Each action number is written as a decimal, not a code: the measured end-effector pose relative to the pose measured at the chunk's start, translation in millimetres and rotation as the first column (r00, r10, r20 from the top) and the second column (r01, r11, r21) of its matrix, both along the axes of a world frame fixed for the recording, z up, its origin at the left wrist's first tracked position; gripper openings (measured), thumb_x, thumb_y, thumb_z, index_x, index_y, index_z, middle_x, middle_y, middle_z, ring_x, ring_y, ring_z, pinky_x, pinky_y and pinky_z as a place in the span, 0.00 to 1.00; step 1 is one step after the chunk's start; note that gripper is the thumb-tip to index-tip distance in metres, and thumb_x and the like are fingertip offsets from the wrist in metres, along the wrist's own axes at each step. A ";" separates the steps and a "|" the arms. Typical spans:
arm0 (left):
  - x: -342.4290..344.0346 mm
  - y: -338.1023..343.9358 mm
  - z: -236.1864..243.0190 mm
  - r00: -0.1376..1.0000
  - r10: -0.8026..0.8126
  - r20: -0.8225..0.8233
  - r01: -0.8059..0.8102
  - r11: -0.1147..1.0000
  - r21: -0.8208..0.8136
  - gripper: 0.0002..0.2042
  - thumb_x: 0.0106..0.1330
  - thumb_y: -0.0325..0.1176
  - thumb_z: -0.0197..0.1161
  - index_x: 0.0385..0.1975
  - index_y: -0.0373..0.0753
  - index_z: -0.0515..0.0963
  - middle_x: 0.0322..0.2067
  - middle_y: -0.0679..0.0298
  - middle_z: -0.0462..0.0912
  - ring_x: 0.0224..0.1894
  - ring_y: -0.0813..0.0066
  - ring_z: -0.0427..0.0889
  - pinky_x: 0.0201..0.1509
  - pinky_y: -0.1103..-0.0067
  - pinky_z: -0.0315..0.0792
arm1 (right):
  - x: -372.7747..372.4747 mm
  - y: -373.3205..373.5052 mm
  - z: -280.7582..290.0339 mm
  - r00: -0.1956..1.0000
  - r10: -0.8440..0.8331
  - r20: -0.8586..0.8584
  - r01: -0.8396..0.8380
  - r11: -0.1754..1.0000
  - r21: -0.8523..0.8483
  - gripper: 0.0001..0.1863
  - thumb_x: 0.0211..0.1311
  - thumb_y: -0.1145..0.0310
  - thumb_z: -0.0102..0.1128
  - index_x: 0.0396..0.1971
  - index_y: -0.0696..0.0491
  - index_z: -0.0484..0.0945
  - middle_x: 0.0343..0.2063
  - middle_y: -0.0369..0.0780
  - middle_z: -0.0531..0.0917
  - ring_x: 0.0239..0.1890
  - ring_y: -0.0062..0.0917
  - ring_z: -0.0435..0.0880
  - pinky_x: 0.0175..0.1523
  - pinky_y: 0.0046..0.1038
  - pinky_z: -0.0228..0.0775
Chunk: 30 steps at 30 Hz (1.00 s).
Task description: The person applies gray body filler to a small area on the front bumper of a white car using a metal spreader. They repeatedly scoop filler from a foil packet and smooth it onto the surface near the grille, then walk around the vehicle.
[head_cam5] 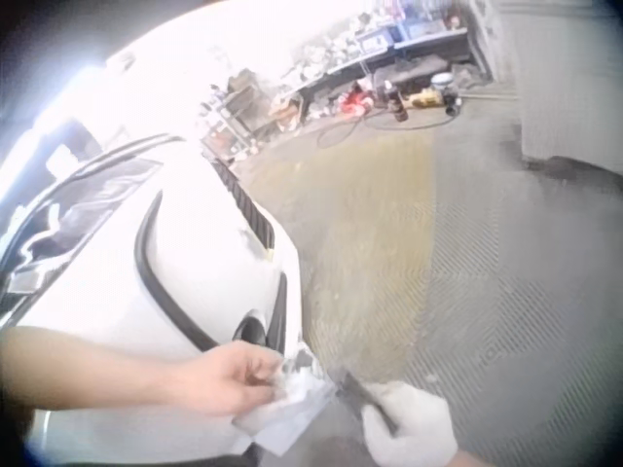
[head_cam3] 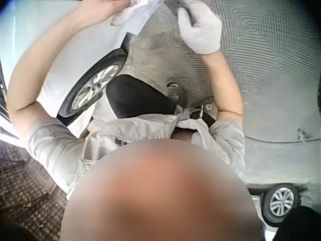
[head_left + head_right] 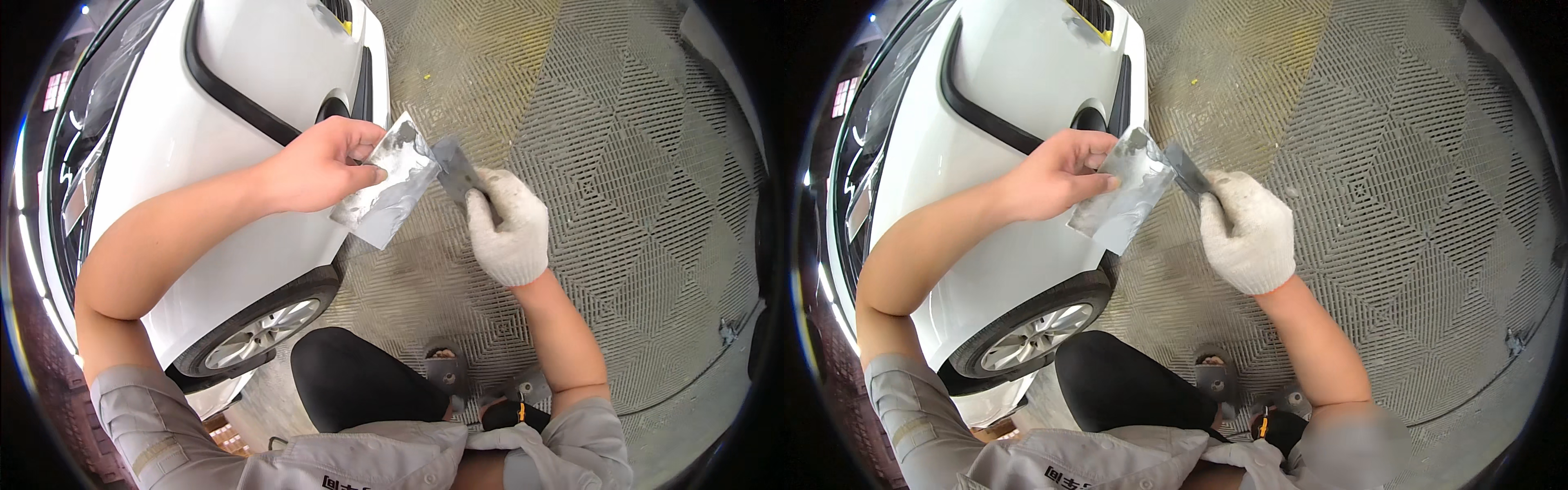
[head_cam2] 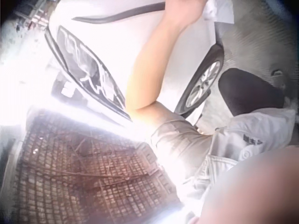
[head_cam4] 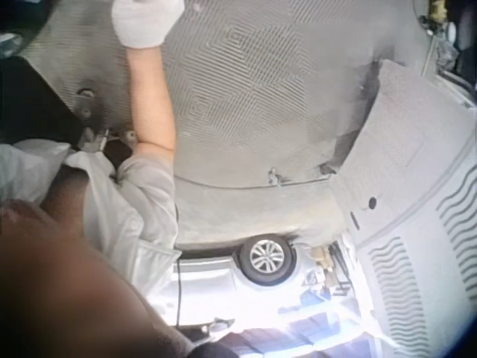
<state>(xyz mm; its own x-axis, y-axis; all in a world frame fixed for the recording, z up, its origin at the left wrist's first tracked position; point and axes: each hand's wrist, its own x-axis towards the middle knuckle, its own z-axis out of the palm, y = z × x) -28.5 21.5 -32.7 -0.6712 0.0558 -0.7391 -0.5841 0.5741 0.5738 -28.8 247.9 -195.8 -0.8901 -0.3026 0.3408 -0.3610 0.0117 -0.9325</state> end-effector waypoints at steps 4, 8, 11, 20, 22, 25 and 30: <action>1.4 -3.3 0.8 0.999 -0.019 -0.034 0.022 0.997 0.076 0.14 0.72 0.20 0.58 0.55 0.30 0.78 0.39 0.66 0.87 0.39 0.84 0.81 0.44 0.80 0.75 | -12.0 13.1 14.6 0.931 0.090 -0.353 -0.005 0.972 0.234 0.18 0.54 0.75 0.65 0.47 0.55 0.83 0.31 0.42 0.85 0.31 0.36 0.86 0.35 0.36 0.79; -0.3 -0.4 -5.5 0.995 0.022 -0.096 -0.003 0.981 0.194 0.14 0.72 0.20 0.58 0.56 0.30 0.78 0.43 0.64 0.89 0.42 0.84 0.83 0.48 0.80 0.77 | -18.2 29.4 20.7 0.914 0.254 -0.317 -0.022 0.810 0.586 0.16 0.58 0.69 0.64 0.47 0.52 0.83 0.33 0.41 0.85 0.32 0.37 0.86 0.37 0.36 0.80; -9.4 -0.2 -1.8 0.991 0.007 -0.136 0.022 0.977 0.211 0.14 0.73 0.23 0.59 0.56 0.32 0.78 0.37 0.67 0.88 0.38 0.85 0.82 0.44 0.80 0.76 | -29.8 43.4 23.6 0.941 0.240 -0.237 -0.034 0.766 0.642 0.14 0.62 0.69 0.61 0.46 0.53 0.83 0.35 0.43 0.86 0.35 0.39 0.87 0.40 0.38 0.80; -21.3 -1.4 12.6 0.969 -0.076 -0.233 0.106 0.988 0.116 0.13 0.75 0.32 0.62 0.55 0.35 0.78 0.32 0.68 0.86 0.32 0.83 0.81 0.38 0.79 0.77 | -52.2 127.8 60.8 0.800 -0.130 0.585 -0.019 0.970 0.242 0.20 0.75 0.64 0.59 0.53 0.67 0.79 0.43 0.42 0.88 0.45 0.24 0.84 0.52 0.27 0.77; -20.6 1.2 13.6 0.957 0.010 -0.289 0.048 0.980 0.191 0.14 0.76 0.33 0.62 0.56 0.37 0.76 0.33 0.69 0.85 0.32 0.85 0.80 0.37 0.81 0.76 | -46.4 136.0 78.9 0.740 -0.107 0.664 0.037 0.992 0.118 0.21 0.74 0.62 0.61 0.53 0.66 0.80 0.44 0.41 0.88 0.44 0.23 0.84 0.52 0.26 0.76; -24.3 17.1 17.8 0.859 0.252 -0.446 -0.115 0.943 0.313 0.15 0.77 0.34 0.61 0.59 0.38 0.73 0.37 0.67 0.85 0.35 0.83 0.83 0.39 0.81 0.78 | -37.9 136.2 113.3 0.693 -0.050 0.719 0.118 0.992 -0.044 0.20 0.74 0.60 0.64 0.52 0.63 0.82 0.43 0.39 0.87 0.44 0.20 0.82 0.51 0.24 0.75; -19.2 77.4 29.1 0.537 0.705 -0.464 -0.229 0.651 0.724 0.16 0.78 0.34 0.60 0.60 0.40 0.70 0.43 0.61 0.87 0.40 0.74 0.88 0.43 0.78 0.82 | -12.3 119.7 163.4 0.818 -0.084 0.569 0.144 0.988 -0.061 0.17 0.75 0.61 0.62 0.48 0.63 0.82 0.39 0.37 0.86 0.41 0.17 0.80 0.49 0.24 0.74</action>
